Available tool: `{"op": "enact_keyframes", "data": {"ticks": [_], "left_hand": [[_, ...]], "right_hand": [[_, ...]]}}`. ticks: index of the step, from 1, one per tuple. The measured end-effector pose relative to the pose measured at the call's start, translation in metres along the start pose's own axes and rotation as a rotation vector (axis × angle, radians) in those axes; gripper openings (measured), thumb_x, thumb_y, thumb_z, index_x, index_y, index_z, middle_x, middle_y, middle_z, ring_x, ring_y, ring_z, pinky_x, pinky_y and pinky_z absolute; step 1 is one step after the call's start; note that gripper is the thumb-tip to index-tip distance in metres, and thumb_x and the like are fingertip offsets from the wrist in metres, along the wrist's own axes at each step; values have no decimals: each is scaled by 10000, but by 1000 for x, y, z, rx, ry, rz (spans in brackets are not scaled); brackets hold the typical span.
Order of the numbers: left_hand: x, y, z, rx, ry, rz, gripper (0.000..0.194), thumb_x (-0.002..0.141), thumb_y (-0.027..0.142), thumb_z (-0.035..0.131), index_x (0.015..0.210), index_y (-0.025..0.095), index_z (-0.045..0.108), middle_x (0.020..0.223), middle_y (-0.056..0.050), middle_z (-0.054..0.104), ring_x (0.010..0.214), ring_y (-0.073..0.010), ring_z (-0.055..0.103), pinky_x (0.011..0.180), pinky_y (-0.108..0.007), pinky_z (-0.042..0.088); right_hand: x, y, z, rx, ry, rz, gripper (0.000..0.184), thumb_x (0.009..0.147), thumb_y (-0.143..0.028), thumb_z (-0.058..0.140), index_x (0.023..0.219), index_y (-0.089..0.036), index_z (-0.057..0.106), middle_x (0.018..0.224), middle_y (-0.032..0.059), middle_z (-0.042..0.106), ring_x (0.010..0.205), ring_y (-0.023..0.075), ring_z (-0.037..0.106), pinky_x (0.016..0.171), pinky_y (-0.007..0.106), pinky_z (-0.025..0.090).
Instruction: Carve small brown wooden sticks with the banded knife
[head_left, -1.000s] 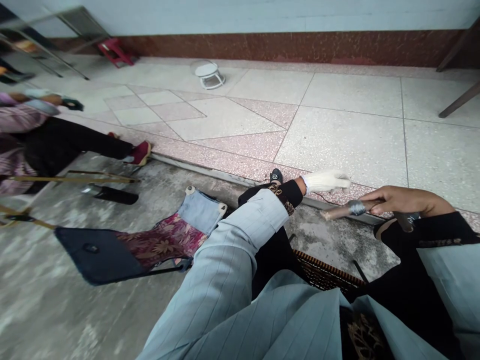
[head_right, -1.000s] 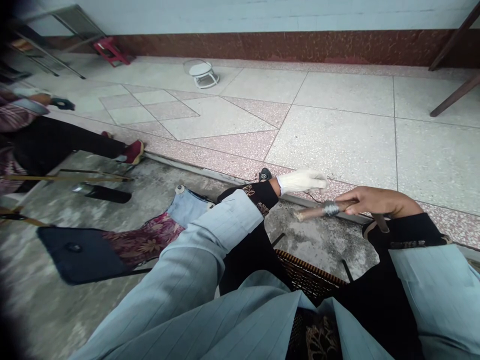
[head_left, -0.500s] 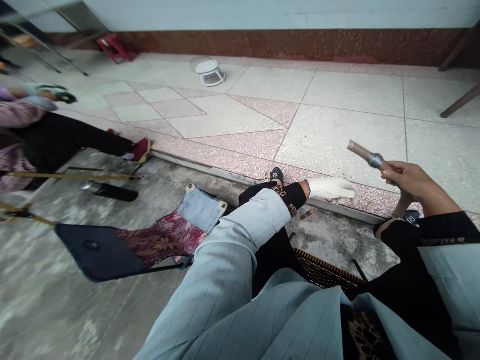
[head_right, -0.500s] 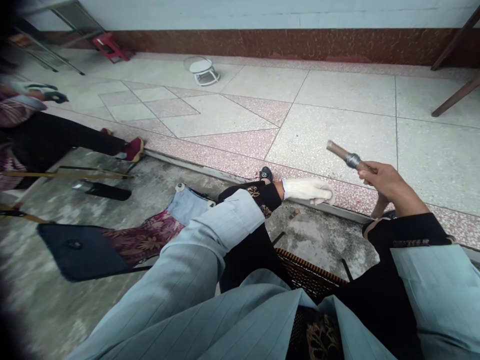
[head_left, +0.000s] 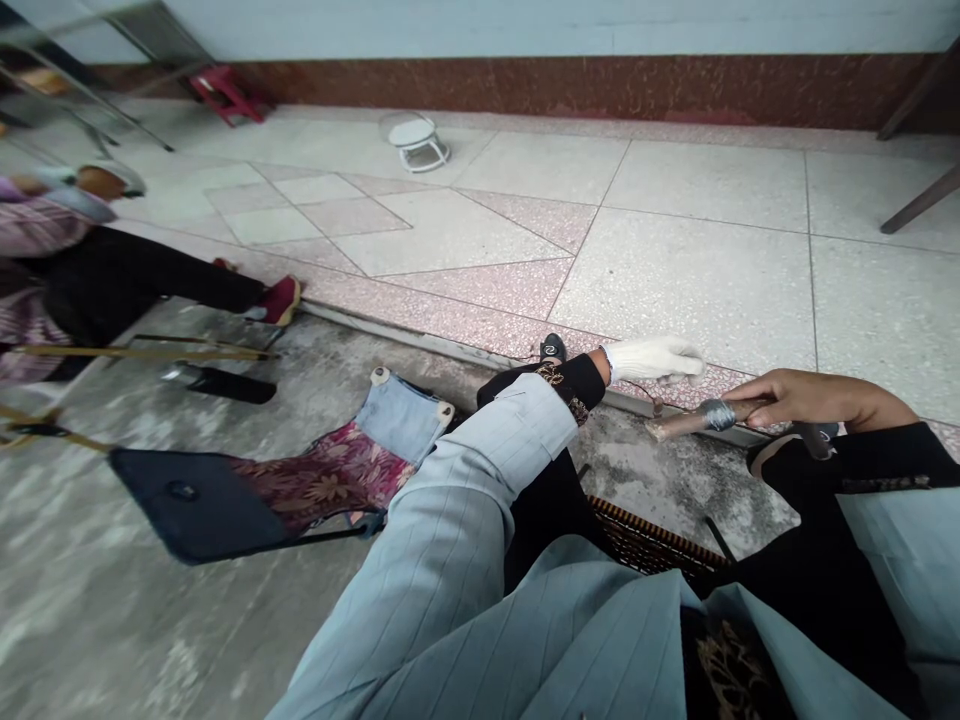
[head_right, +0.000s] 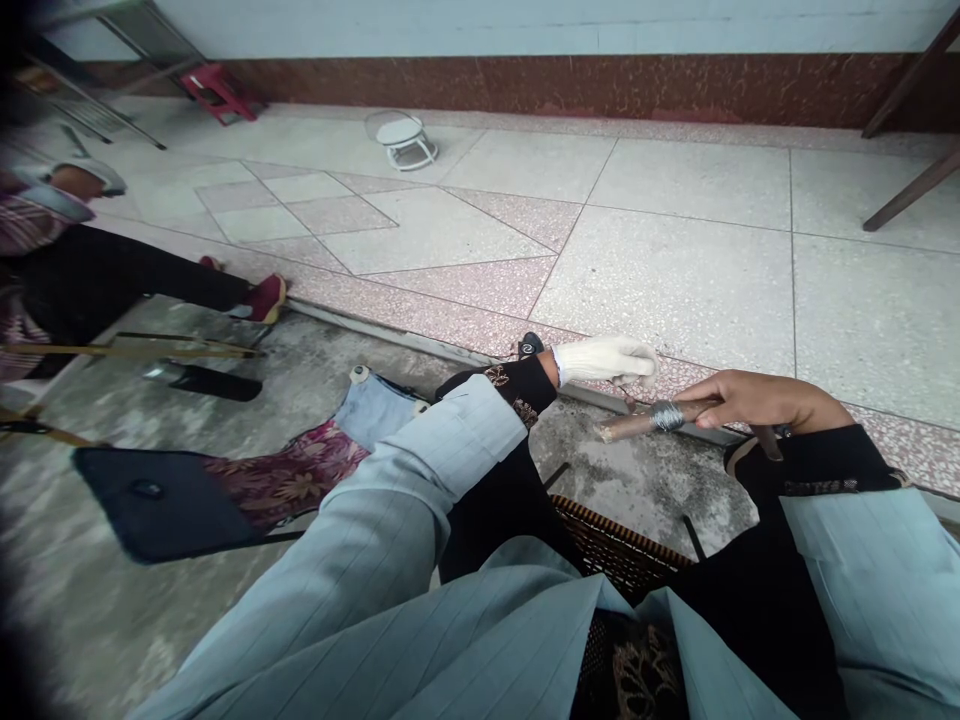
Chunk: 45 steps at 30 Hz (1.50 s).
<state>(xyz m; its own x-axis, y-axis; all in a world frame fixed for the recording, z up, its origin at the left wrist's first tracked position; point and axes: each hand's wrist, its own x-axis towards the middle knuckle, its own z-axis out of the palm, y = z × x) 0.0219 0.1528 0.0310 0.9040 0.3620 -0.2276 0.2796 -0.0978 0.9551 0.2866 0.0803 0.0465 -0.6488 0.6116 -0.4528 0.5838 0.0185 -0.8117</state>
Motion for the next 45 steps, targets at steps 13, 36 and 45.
{"op": "enact_keyframes", "data": {"ticks": [13, 36, 45], "left_hand": [[3, -6, 9, -33, 2, -12, 302, 980, 390, 495, 885, 143, 640, 701, 15, 535, 616, -86, 496, 595, -220, 438], [-1, 6, 0, 127, -68, -8, 243, 921, 324, 552, 872, 130, 690, 678, 19, 571, 571, -70, 449, 587, -211, 367], [3, -6, -7, -64, 12, -9, 219, 937, 326, 575, 889, 120, 635, 732, 7, 585, 561, -56, 456, 543, -207, 349]], "right_hand": [[-10, -25, 3, 434, 542, 39, 424, 740, -462, 834, 1063, -196, 765, 821, 30, 606, 593, 111, 533, 431, 220, 426], [12, 17, -3, -340, 387, 332, 358, 804, -431, 672, 1105, -286, 802, 1050, 55, 779, 933, 304, 692, 803, 395, 500], [-2, -22, 3, 143, 101, -21, 461, 761, -461, 804, 1193, -301, 790, 1096, 20, 766, 993, 256, 705, 873, 378, 534]]}}
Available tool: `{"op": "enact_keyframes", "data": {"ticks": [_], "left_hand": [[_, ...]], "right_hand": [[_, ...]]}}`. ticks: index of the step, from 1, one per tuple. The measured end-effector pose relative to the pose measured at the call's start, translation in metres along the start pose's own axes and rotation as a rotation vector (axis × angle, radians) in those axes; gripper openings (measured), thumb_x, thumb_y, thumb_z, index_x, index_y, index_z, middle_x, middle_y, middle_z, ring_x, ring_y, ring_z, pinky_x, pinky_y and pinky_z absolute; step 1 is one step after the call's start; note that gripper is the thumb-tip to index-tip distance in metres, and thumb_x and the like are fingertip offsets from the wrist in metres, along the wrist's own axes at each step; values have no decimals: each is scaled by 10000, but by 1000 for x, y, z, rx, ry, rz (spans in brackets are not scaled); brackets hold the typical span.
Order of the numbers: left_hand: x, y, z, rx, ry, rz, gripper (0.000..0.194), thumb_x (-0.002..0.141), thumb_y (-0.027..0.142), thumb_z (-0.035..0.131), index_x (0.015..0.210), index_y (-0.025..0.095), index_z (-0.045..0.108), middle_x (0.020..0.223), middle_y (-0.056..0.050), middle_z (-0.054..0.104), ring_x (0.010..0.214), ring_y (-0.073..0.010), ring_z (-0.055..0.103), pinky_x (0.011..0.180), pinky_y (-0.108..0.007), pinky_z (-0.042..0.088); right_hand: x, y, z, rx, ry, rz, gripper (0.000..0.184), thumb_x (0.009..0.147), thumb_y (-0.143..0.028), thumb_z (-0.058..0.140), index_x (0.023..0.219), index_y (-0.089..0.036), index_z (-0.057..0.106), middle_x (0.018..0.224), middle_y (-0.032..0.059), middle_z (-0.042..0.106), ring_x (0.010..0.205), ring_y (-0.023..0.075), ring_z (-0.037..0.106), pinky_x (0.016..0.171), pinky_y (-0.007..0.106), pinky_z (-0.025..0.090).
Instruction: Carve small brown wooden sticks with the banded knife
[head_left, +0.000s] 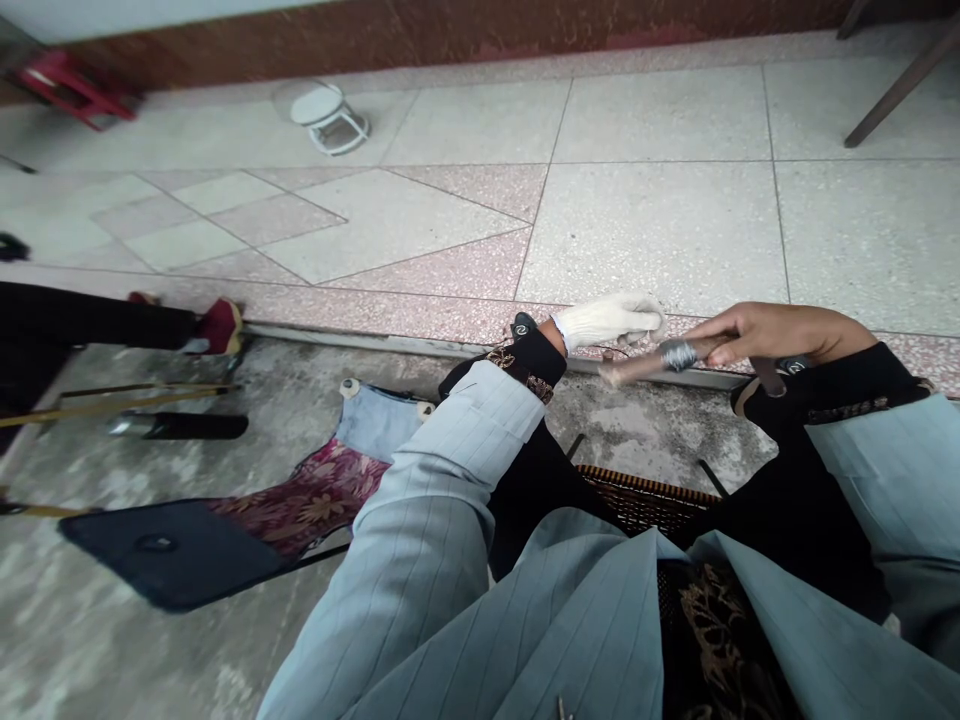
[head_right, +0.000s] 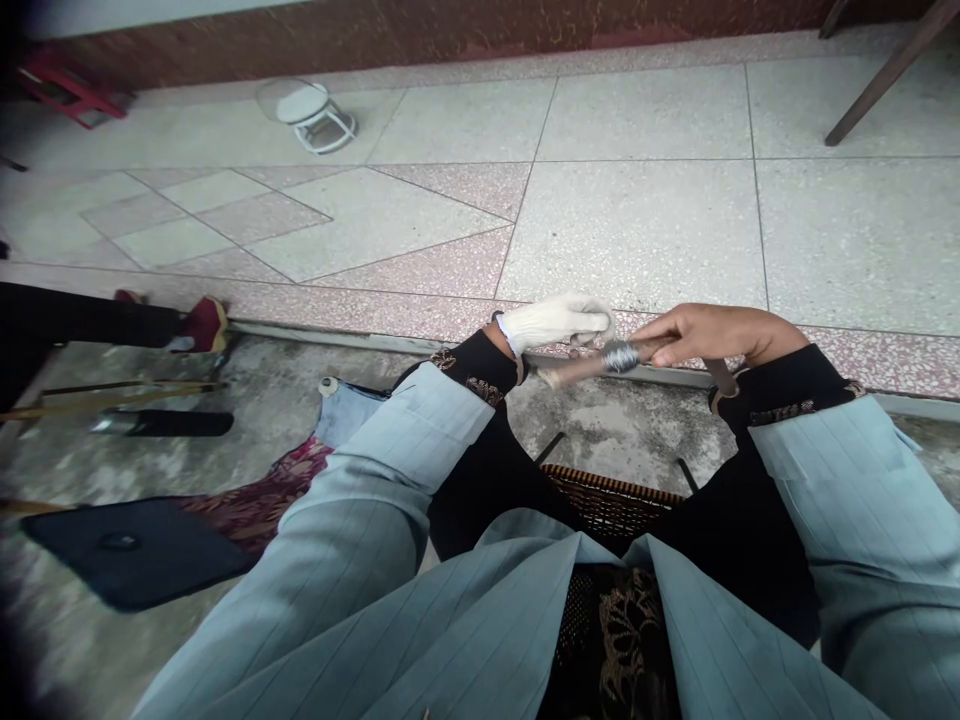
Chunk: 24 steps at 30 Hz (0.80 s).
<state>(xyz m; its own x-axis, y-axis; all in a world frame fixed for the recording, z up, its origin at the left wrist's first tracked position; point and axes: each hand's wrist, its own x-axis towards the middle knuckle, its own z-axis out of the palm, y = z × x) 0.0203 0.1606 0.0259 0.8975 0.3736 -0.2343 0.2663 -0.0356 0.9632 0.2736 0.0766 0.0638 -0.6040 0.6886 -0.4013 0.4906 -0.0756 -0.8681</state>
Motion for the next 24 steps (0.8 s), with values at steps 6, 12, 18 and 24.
{"op": "enact_keyframes", "data": {"ticks": [6, 12, 18, 24], "left_hand": [[2, 0, 12, -17, 48, -29, 251, 1001, 298, 455, 905, 129, 614, 648, 34, 512, 555, -63, 478, 549, -198, 389], [4, -6, 12, -38, -131, -18, 255, 975, 331, 498, 876, 142, 637, 632, 41, 498, 509, -53, 439, 511, -187, 362], [-1, 5, 13, -29, -132, 33, 258, 962, 317, 545, 856, 119, 674, 618, 25, 499, 507, -51, 417, 485, -190, 315], [-2, 6, 12, 40, -131, -42, 220, 918, 300, 579, 802, 128, 653, 659, 10, 543, 517, -57, 423, 480, -192, 328]], "right_hand": [[1, -4, -3, 246, 596, -16, 313, 799, -432, 770, 1033, -224, 767, 795, 35, 649, 664, 153, 566, 574, 290, 481], [10, 19, -13, 62, 852, 187, 380, 771, -397, 742, 1094, -196, 750, 801, 61, 683, 683, 184, 592, 654, 343, 500], [15, 36, -11, -423, 551, 325, 359, 757, -451, 703, 1046, -262, 801, 930, 72, 752, 855, 294, 665, 755, 415, 490], [7, 32, -8, -213, 96, 139, 378, 664, -565, 804, 943, -311, 836, 916, 40, 783, 848, 300, 693, 757, 403, 536]]}}
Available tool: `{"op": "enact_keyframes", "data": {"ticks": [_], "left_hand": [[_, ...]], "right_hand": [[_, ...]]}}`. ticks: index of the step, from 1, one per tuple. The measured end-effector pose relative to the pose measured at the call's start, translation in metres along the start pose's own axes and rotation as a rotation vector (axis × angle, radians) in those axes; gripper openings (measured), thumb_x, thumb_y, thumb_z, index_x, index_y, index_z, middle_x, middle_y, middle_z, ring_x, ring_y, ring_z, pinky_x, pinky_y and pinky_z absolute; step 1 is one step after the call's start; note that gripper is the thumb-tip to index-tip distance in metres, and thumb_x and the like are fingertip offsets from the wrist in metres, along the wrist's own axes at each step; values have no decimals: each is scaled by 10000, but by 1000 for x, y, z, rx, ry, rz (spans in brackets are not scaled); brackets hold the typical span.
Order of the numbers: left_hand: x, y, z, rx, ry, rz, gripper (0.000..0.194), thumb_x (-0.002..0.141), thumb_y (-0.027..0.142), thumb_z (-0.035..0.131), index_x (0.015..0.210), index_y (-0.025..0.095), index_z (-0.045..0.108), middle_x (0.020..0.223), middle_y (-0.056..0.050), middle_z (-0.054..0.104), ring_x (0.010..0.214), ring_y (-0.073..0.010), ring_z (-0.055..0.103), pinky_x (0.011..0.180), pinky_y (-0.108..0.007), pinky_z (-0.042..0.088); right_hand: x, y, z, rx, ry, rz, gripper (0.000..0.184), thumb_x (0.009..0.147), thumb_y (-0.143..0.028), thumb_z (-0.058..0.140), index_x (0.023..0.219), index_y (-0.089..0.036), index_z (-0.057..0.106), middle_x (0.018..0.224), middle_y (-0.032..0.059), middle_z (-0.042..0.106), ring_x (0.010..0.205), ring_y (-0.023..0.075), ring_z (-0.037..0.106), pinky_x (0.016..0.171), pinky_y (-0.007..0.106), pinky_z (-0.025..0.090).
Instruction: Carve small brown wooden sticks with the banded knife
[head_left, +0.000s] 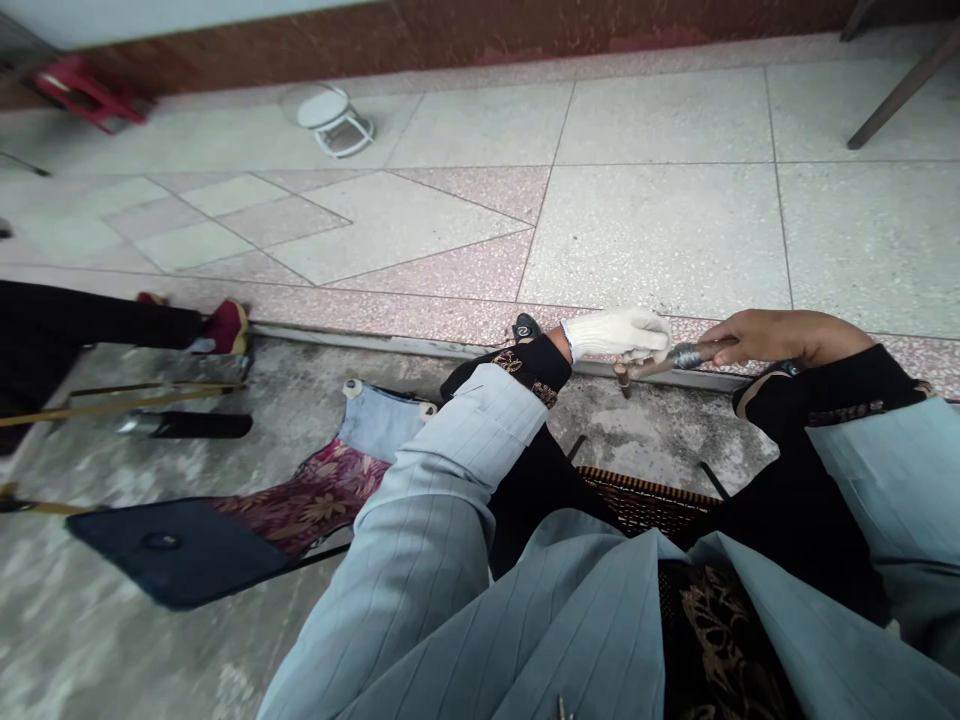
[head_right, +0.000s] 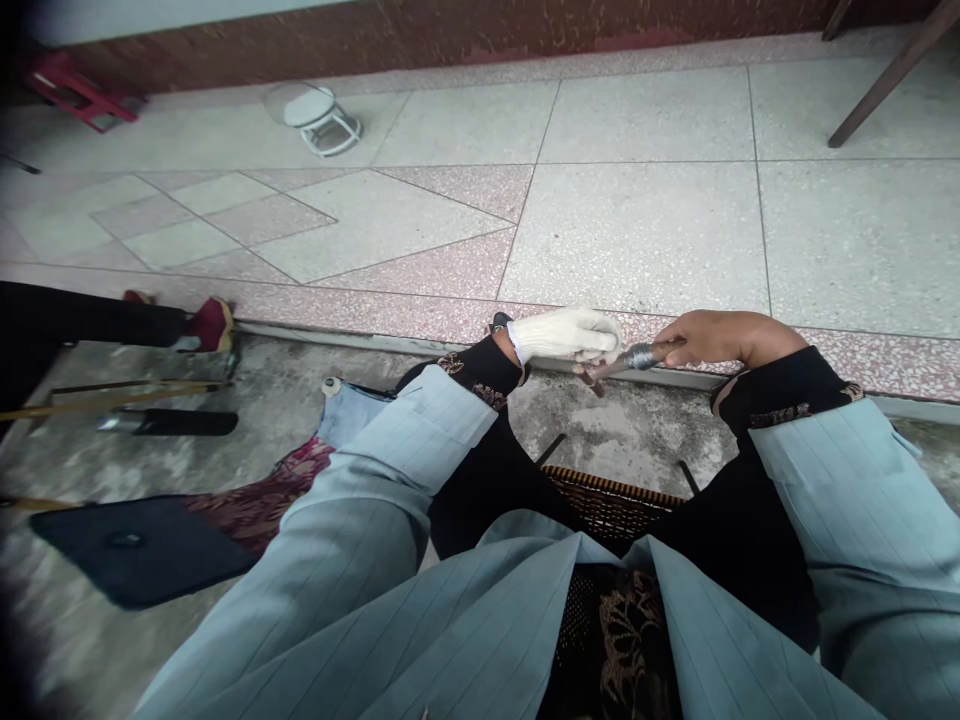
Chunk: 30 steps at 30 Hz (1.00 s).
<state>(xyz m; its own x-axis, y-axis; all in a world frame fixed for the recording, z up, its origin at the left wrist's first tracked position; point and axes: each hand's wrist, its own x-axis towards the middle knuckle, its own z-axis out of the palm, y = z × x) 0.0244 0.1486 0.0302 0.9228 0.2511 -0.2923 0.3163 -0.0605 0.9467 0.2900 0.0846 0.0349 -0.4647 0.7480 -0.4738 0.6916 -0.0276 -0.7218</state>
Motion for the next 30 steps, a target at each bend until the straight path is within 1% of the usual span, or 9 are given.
{"op": "enact_keyframes", "data": {"ticks": [4, 7, 9, 12, 14, 17, 24, 27, 30], "left_hand": [[-1, -1, -2, -27, -19, 24, 239, 906, 323, 605, 780, 125, 650, 653, 13, 551, 516, -49, 419, 494, -188, 315], [-1, 0, -4, -39, -24, 32, 233, 921, 296, 581, 777, 123, 643, 598, 41, 489, 495, -45, 392, 490, -186, 310], [-1, -1, -5, -46, 31, -2, 194, 922, 276, 587, 815, 123, 641, 632, 36, 524, 508, -45, 419, 497, -182, 329], [1, -2, -6, -77, 130, -64, 189, 960, 285, 559, 904, 123, 639, 667, 23, 582, 533, -55, 479, 544, -189, 396], [1, -2, -5, -107, 175, -6, 249, 1001, 317, 507, 907, 123, 633, 613, 31, 551, 533, -63, 481, 583, -204, 428], [2, 0, -2, -121, 235, 120, 282, 1027, 312, 461, 889, 125, 619, 601, 36, 527, 548, -64, 483, 633, -217, 444], [9, -5, -2, -111, 268, 123, 182, 993, 254, 470, 930, 138, 594, 822, -17, 616, 741, -101, 590, 821, -297, 504], [12, -10, -7, 151, 346, 134, 218, 971, 274, 476, 907, 141, 637, 960, -46, 674, 893, -137, 602, 927, -326, 456], [12, -12, -11, 476, 414, 47, 307, 973, 327, 444, 950, 142, 688, 961, -73, 685, 877, -187, 584, 882, -354, 438]], "right_hand": [[-6, -8, -1, 62, -245, -97, 431, 739, -606, 759, 1061, -327, 829, 985, 0, 787, 879, 275, 704, 778, 366, 542], [-9, -14, -2, 93, -274, -121, 416, 795, -545, 750, 1147, -331, 810, 1101, -2, 778, 1002, 278, 702, 885, 373, 523], [-11, -19, -3, 116, -187, -110, 442, 785, -497, 779, 1197, -338, 791, 1156, 6, 767, 1059, 283, 693, 924, 388, 510], [-14, -28, -4, 199, 54, -93, 470, 761, -468, 807, 1196, -292, 793, 1035, 36, 764, 925, 249, 697, 836, 379, 526], [-15, -34, -3, 307, 207, -95, 448, 762, -466, 803, 1148, -240, 799, 885, 45, 719, 787, 204, 657, 736, 354, 523], [-12, -39, 2, 480, 360, -106, 347, 785, -460, 778, 1030, -213, 782, 811, 39, 646, 695, 158, 576, 659, 324, 494], [-9, -48, 10, 581, 373, -100, 267, 780, -448, 787, 884, -210, 727, 786, 23, 590, 663, 128, 509, 624, 290, 444], [-9, -47, 10, 568, 348, -99, 273, 780, -453, 790, 916, -221, 744, 810, 22, 605, 671, 129, 513, 625, 287, 439], [-9, -44, 11, 525, 321, -113, 296, 791, -471, 785, 974, -241, 756, 824, 20, 610, 696, 136, 526, 627, 282, 437]]}}
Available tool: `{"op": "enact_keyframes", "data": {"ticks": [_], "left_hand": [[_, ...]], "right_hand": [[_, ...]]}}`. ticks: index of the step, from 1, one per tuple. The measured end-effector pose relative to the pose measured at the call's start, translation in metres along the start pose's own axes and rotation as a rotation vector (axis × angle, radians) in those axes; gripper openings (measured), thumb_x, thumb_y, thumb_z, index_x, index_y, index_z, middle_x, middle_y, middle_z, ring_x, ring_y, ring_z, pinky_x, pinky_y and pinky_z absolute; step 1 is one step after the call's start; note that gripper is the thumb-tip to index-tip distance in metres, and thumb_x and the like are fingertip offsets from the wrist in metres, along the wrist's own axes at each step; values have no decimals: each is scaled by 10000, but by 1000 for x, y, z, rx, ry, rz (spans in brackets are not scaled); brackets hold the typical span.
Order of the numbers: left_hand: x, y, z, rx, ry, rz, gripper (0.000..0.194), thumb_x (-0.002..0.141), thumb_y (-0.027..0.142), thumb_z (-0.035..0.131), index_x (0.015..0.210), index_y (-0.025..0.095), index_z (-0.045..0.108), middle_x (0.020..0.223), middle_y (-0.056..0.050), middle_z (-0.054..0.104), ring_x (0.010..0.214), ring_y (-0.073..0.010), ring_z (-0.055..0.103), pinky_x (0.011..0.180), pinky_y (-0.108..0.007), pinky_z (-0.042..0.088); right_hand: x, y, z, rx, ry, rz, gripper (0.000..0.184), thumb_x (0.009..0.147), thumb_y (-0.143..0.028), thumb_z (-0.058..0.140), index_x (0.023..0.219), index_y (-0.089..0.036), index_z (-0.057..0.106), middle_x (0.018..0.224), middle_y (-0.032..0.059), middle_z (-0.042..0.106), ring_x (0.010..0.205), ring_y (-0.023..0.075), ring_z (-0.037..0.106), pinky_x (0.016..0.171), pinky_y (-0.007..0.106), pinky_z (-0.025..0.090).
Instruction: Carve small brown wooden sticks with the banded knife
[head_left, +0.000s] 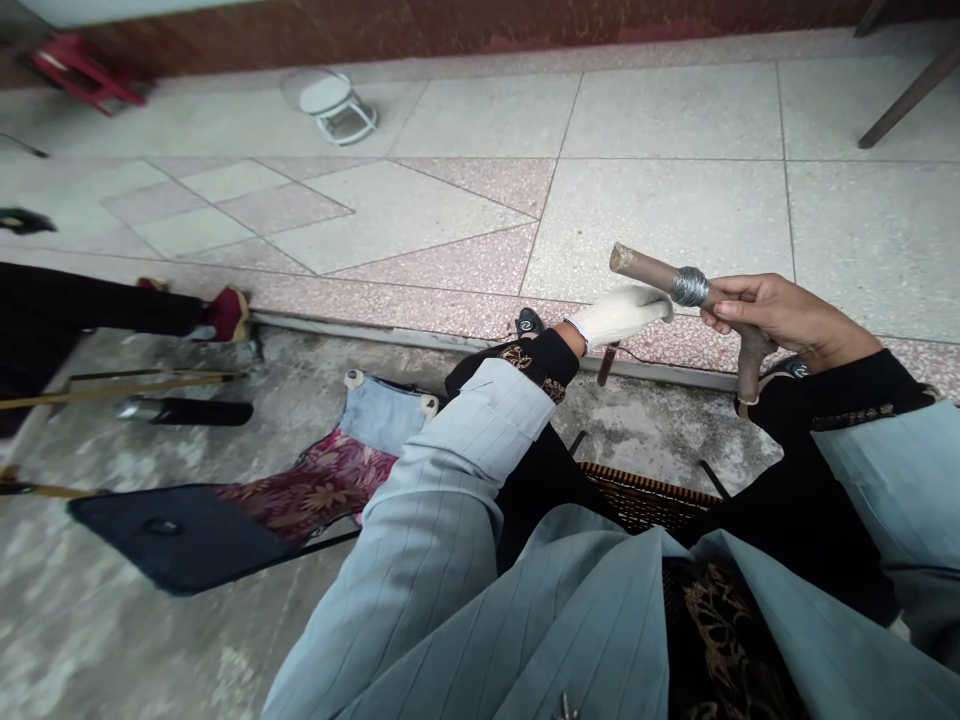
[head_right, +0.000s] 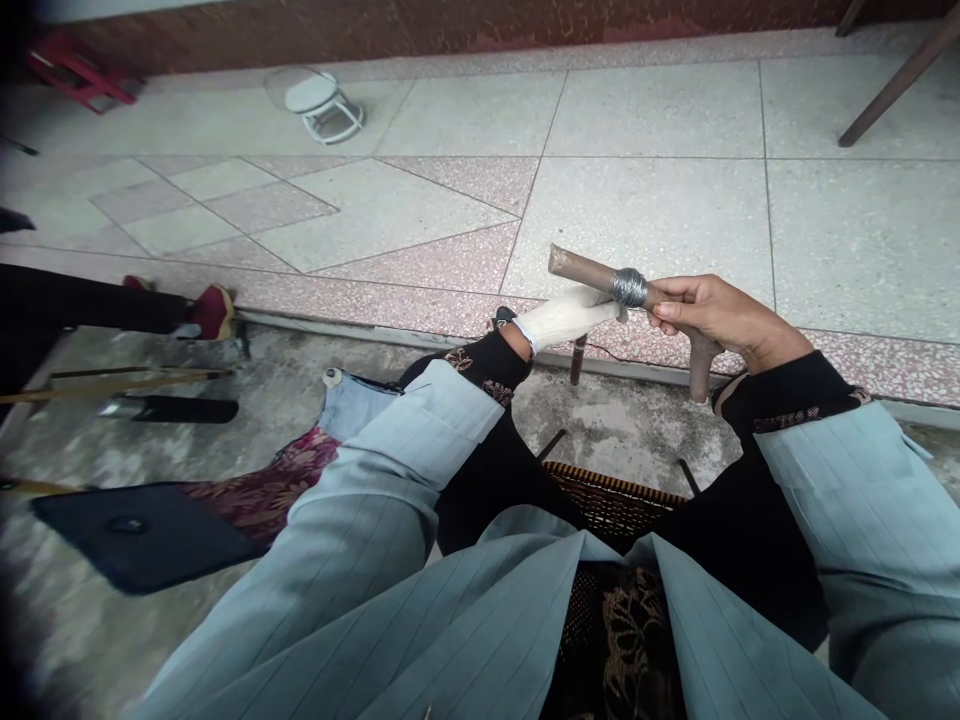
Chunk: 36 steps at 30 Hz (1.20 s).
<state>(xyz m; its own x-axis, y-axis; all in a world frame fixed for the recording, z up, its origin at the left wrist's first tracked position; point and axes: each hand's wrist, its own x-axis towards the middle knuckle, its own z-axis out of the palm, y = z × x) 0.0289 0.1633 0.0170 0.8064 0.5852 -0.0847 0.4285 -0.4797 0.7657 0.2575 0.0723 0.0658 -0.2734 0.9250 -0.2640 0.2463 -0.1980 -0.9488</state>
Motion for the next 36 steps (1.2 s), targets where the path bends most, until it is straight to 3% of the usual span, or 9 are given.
{"op": "enact_keyframes", "data": {"ticks": [5, 10, 14, 16, 19, 22, 28, 31, 36], "left_hand": [[-3, -9, -8, 622, -64, -173, 354, 943, 290, 450, 934, 101, 749, 998, -182, 699, 1036, -302, 565, 938, -432, 406], [-6, -27, -17, 752, -242, -273, 392, 831, 395, 620, 1119, 169, 759, 1188, -177, 694, 1181, -380, 530, 1044, -536, 362], [-5, -18, -11, 376, -223, 31, 785, 785, 432, 682, 1503, 189, 479, 1536, -152, 495, 1399, -354, 413, 1169, -501, 310], [-3, -6, -3, -5, -252, 181, 746, 868, 473, 612, 1529, 187, 415, 1558, -135, 477, 1413, -285, 438, 1179, -437, 336], [1, 7, 14, -377, -210, 200, 503, 935, 470, 550, 1322, 149, 563, 1329, -140, 633, 1208, -219, 595, 1073, -379, 444], [5, 8, 27, -516, -117, 86, 269, 979, 390, 484, 989, 146, 598, 920, -56, 658, 843, -128, 623, 881, -319, 502], [0, 5, 27, -620, -292, 31, 218, 964, 343, 513, 904, 152, 597, 708, 39, 510, 573, -60, 469, 593, -222, 403], [-6, 13, 17, -505, -285, -8, 220, 945, 349, 529, 901, 151, 613, 691, 40, 515, 530, -61, 436, 533, -224, 342], [-13, 24, 3, -267, -335, -8, 185, 885, 310, 573, 864, 149, 660, 696, 29, 570, 597, -82, 486, 579, -232, 338]], "right_hand": [[-7, -5, -1, 22, -27, -59, 371, 787, -528, 782, 985, -217, 740, 823, 43, 597, 693, 149, 507, 553, 267, 412], [-9, -8, -8, 89, -14, -132, 377, 815, -508, 779, 1013, -192, 725, 821, 44, 578, 661, 132, 478, 472, 227, 358], [-3, 0, -7, 33, -39, -50, 316, 818, -448, 792, 1006, -198, 746, 830, 33, 605, 615, 104, 468, 459, 218, 342], [0, 5, -4, 15, -43, -12, 304, 795, -423, 809, 1016, -220, 761, 834, 25, 631, 660, 119, 519, 535, 237, 420], [3, 8, -2, 24, -15, 1, 264, 782, -407, 810, 973, -231, 763, 815, 13, 635, 674, 124, 534, 608, 263, 458], [5, 7, -6, 28, 83, -12, 222, 808, -419, 771, 863, -210, 722, 762, 9, 602, 641, 112, 508, 591, 256, 430], [13, 17, -22, -330, 359, 133, 293, 794, -377, 708, 1025, -199, 734, 781, 52, 664, 692, 184, 593, 643, 317, 473], [15, 28, -28, -636, 249, 203, 384, 807, -406, 673, 1134, -222, 757, 886, 73, 735, 809, 256, 667, 735, 379, 511], [8, 34, -34, -663, -258, 180, 379, 798, -508, 699, 1096, -299, 805, 1098, 51, 778, 998, 321, 702, 883, 452, 538]]}}
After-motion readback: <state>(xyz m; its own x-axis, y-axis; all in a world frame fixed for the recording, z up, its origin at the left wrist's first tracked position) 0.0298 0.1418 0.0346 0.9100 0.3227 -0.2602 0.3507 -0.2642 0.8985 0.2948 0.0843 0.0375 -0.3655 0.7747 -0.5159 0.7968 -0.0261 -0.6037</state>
